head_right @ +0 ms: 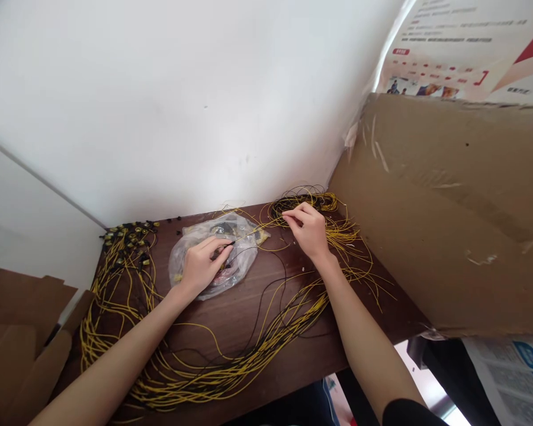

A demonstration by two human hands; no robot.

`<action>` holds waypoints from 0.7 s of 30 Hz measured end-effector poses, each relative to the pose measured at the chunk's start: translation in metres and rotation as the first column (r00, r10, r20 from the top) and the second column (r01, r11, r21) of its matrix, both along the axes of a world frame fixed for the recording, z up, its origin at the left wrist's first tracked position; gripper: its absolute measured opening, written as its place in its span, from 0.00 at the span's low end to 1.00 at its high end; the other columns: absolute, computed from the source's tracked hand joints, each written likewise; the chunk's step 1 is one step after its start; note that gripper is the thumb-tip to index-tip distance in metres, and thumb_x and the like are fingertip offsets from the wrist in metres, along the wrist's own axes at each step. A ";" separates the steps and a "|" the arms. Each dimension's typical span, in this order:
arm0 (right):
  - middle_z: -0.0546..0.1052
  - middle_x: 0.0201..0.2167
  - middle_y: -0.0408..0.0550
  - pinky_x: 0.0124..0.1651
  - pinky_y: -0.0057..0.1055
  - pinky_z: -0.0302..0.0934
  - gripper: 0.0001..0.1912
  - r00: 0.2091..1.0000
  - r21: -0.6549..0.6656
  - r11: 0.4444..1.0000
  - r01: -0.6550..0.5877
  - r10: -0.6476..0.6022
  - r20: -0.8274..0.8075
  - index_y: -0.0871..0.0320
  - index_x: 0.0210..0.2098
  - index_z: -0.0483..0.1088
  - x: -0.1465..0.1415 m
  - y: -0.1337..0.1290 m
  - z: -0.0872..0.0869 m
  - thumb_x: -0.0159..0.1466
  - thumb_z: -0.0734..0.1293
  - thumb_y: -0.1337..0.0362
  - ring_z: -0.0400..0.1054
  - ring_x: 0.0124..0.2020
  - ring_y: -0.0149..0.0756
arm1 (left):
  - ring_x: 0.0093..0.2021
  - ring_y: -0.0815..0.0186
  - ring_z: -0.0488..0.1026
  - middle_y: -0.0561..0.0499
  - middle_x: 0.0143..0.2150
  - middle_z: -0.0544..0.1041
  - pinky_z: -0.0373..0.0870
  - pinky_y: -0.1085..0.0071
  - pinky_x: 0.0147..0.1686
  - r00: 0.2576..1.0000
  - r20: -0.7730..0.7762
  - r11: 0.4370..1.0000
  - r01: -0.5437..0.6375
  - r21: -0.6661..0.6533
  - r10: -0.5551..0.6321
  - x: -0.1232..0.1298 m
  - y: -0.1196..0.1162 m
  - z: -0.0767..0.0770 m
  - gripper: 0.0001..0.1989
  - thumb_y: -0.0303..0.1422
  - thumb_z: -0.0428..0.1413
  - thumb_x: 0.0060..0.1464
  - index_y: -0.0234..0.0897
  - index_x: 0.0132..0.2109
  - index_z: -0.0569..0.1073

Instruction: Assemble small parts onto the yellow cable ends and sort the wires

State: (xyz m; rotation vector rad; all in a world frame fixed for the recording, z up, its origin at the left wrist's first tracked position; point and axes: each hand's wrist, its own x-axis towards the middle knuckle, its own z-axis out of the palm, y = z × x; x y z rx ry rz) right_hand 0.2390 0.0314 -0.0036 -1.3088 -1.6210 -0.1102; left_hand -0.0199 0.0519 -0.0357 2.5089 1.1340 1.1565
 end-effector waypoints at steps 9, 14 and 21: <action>0.71 0.26 0.45 0.31 0.33 0.61 0.07 0.997 -0.040 0.997 0.066 -0.065 0.027 0.56 0.32 0.76 0.005 0.003 -0.005 0.60 0.65 0.63 0.64 0.26 0.32 | 0.29 0.70 0.69 0.52 0.29 0.73 0.63 0.74 0.30 1.000 -0.020 1.000 -0.001 -0.030 0.001 0.001 0.000 0.001 0.09 0.34 0.51 0.57 0.37 0.40 0.75; 0.71 0.27 0.45 0.30 0.32 0.61 0.07 0.997 -0.063 0.995 0.081 -0.080 0.015 0.57 0.31 0.76 0.005 0.004 -0.008 0.60 0.65 0.64 0.64 0.24 0.31 | 0.28 0.70 0.68 0.52 0.29 0.73 0.62 0.74 0.30 1.000 -0.016 0.999 0.006 -0.034 -0.006 0.001 0.001 0.001 0.09 0.33 0.51 0.57 0.37 0.40 0.75; 0.73 0.37 0.47 0.29 0.29 0.62 0.10 0.990 0.026 0.989 0.144 -0.144 0.007 0.57 0.41 0.72 0.000 -0.002 0.001 0.62 0.62 0.65 0.62 0.21 0.25 | 0.27 0.71 0.66 0.54 0.25 0.68 0.60 0.75 0.30 1.000 -0.019 0.996 0.023 -0.092 -0.024 -0.001 0.003 -0.001 0.09 0.34 0.51 0.57 0.37 0.40 0.75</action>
